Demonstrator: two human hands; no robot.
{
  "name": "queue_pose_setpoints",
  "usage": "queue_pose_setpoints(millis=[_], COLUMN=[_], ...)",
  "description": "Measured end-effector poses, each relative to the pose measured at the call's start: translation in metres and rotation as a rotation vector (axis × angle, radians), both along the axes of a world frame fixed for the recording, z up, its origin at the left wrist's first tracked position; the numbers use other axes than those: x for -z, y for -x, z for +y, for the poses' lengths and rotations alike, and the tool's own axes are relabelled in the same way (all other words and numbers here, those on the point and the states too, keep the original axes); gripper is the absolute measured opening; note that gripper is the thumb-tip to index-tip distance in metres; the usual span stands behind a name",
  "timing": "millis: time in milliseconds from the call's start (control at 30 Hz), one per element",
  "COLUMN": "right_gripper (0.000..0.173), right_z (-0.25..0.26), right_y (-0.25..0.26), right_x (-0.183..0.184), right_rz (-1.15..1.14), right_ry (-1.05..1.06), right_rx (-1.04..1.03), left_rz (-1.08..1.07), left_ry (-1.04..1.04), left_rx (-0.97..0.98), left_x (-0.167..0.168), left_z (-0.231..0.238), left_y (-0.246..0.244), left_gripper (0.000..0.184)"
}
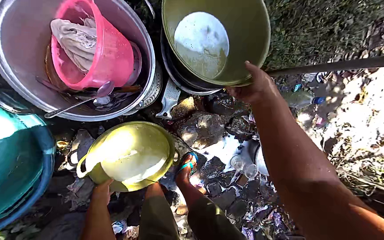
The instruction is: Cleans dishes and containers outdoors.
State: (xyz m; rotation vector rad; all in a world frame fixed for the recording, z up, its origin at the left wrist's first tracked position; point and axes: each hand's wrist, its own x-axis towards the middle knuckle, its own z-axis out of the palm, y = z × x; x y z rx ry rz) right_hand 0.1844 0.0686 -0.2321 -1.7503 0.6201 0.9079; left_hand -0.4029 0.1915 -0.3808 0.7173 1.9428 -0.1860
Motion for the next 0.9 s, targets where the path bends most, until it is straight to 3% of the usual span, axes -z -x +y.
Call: queue_pose_setpoints(millis=[67,167,400,533,633,700,800,900], right_gripper=[0.035,0.023,0.018,0.021,0.028,0.028,0.030,0.036], right_z=[-0.005,-0.034,-0.138,-0.204,-0.254,-0.275,-0.258,-0.208], right_y=[-0.015,-0.007,0.065,0.073,0.056,0.035,0.006,0.001], right_x=[0.003,-0.003,-0.042,-0.064,-0.077,-0.079,-0.066,-0.036], right_rz=[0.002,-0.045,0.004,0.040,0.062,0.070,0.110,0.159], right_ry=[0.046,0.148,0.145,0.304,0.481,0.602,0.737,0.873], right_rx=[-0.065,-0.050,-0.055,-0.133,-0.357,-0.631,-1.109,-1.397], left_rz=[-0.001,0.000,0.009,-0.011,-0.008,-0.002,-0.012,-0.006], left_ry=[-0.009,-0.016,0.001,0.009,0.017,0.028,0.033,0.042], left_rx=[-0.010,-0.033,-0.019,-0.007,0.006,0.011,0.011,0.046], left_x=[0.001,0.003,0.004,0.005,0.003,0.002,0.005,0.000], left_z=[0.000,0.000,0.002,0.001,0.002,0.004,0.004,0.005], left_y=[0.000,-0.001,0.001,0.003,0.000,-0.001,0.001,-0.002], left_gripper=[0.053,0.052,0.053,0.052,0.052,0.052,0.049,0.048])
